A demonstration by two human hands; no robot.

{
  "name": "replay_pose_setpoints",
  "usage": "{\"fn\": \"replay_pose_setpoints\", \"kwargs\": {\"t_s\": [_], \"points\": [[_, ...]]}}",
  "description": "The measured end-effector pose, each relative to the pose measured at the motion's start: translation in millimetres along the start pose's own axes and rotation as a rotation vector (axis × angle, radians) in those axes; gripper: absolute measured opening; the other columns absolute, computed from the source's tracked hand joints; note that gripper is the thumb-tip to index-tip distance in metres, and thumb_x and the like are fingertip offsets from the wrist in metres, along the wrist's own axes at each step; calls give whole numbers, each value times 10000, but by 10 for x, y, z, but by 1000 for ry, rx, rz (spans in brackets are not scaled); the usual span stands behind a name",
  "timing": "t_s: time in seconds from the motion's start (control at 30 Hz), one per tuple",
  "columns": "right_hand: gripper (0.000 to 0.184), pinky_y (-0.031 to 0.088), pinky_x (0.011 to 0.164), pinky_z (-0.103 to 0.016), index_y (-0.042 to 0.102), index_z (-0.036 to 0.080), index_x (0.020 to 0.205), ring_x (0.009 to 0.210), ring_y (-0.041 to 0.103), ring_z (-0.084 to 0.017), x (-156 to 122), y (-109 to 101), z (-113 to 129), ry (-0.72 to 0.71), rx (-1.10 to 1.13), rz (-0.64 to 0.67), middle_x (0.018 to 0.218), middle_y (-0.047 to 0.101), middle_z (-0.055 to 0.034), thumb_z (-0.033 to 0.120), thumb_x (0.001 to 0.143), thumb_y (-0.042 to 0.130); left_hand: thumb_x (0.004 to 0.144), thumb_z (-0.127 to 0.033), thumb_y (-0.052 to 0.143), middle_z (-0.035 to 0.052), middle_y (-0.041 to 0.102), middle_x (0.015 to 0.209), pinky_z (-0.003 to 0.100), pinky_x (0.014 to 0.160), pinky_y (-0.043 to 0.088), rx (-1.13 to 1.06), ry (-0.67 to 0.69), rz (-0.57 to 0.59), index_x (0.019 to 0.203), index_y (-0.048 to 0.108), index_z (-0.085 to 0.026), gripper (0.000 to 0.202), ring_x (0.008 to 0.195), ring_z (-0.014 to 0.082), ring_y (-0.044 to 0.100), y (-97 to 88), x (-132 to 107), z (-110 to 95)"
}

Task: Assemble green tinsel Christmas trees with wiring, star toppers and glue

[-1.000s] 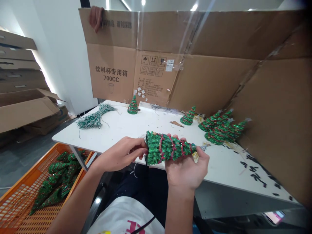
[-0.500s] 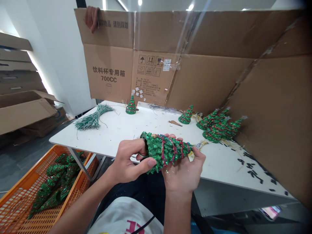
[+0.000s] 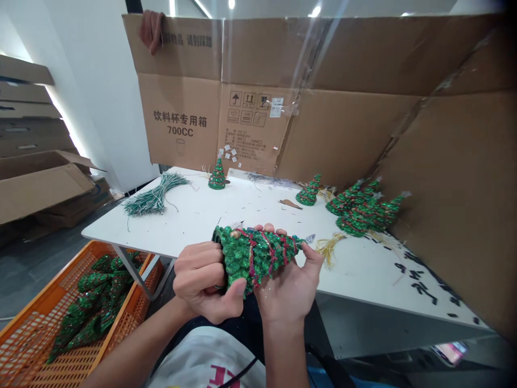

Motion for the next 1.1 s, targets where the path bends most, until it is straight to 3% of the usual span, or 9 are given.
{"fn": "replay_pose_setpoints", "kwargs": {"t_s": [0.27,0.67,1.1], "points": [[254,567,1127,-516,732,250,827,975,780,-233,13,17,-14,-31,-11,5,909,774,15,501,861,710,846,-137,618,-80,298,456,323,480,181,-9,-5,87,652,249,-246,431,413,104,252,-8,27,3],[307,561,1142,-530,712,251,822,950,783,-242,-30,33,17,-28,-17,-20,881,768,7,551,862,662,872,-153,598,-75,283,450,332,471,172,-2,-12,76,653,238,-247,432,405,111,242,-22,41,10],[235,550,1165,-533,735,248,839,1030,784,-266,-26,-2,54,37,34,-38,913,790,-16,461,787,649,937,-182,616,-84,234,468,334,484,130,-20,-85,17,638,232,-238,490,423,102,206,-12,40,38]]}}
Point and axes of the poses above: each hand's wrist, its own x-axis towards the middle knuckle, its own y-axis out of the palm, z = x × y, the point moved 2 cm from there along x, towards the middle knuckle
